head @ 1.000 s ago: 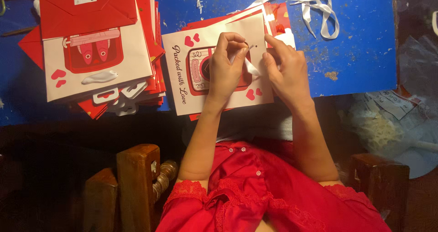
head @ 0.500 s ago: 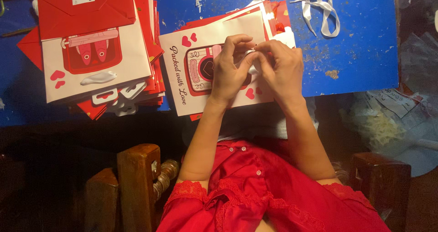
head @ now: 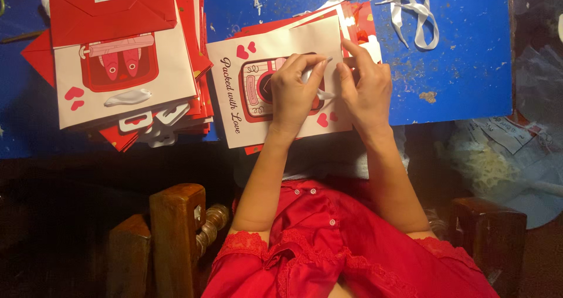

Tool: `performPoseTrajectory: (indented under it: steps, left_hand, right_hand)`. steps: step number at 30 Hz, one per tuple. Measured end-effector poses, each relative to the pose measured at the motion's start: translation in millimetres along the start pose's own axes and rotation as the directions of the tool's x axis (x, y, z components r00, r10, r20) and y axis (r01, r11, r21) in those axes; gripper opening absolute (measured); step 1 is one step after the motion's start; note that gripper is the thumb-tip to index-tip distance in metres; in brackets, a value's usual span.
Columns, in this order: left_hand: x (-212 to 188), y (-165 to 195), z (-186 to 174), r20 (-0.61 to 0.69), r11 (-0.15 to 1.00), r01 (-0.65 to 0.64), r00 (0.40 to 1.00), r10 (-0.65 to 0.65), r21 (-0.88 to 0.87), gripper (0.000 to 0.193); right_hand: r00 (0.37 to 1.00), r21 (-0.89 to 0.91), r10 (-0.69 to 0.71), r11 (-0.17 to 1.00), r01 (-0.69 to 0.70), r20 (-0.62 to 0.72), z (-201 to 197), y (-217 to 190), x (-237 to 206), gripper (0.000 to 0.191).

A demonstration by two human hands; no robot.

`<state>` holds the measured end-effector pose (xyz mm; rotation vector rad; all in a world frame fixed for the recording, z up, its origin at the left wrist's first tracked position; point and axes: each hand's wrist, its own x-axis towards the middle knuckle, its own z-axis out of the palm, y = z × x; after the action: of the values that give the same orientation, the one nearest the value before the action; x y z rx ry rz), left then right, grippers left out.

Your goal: The person assembles Valentine's Day gift bags by threading ribbons through the handle slots and tying them. They handle red bags with heart patterns and white bags with a washing machine graphic, using red and white ribbons. The person works at a blue table, stacking completed bags as they finish each one.

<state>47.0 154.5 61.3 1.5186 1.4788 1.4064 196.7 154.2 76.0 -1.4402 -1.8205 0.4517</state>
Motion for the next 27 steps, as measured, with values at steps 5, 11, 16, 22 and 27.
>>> performPoseTrajectory:
  steps: [5,11,16,22,27]
  left_hand:
    - [1.0,1.1,-3.8,0.030,1.000,0.015,0.999,-0.015,0.014,0.010]
    - [2.3,5.4,-7.1,0.069,1.000,0.016,0.998,-0.016,0.004,0.010]
    - [-0.1,7.1,-7.4,0.080,0.954,-0.179,0.983,0.164,0.241,0.009]
    - [7.6,0.8,-9.9,0.131,0.977,-0.111,0.987,0.088,0.183,0.010]
    - [10.8,-3.0,-9.4,0.153,0.995,-0.009,0.988,-0.006,0.095,0.013]
  right_hand:
    - [0.999,0.064,0.034,0.997,-0.036,0.036,-1.2,5.2,2.2,0.035]
    - [0.977,0.249,0.157,0.950,-0.190,0.145,-9.1,2.9,9.4,0.027]
    - [0.983,0.202,0.049,0.976,-0.085,0.178,-16.9,-7.8,11.0,0.027]
    - [0.981,0.106,-0.084,0.992,0.067,0.172,-17.1,-12.9,16.7,0.025]
    - [0.981,0.049,-0.069,0.997,0.061,0.183,-12.6,-11.0,17.1,0.016]
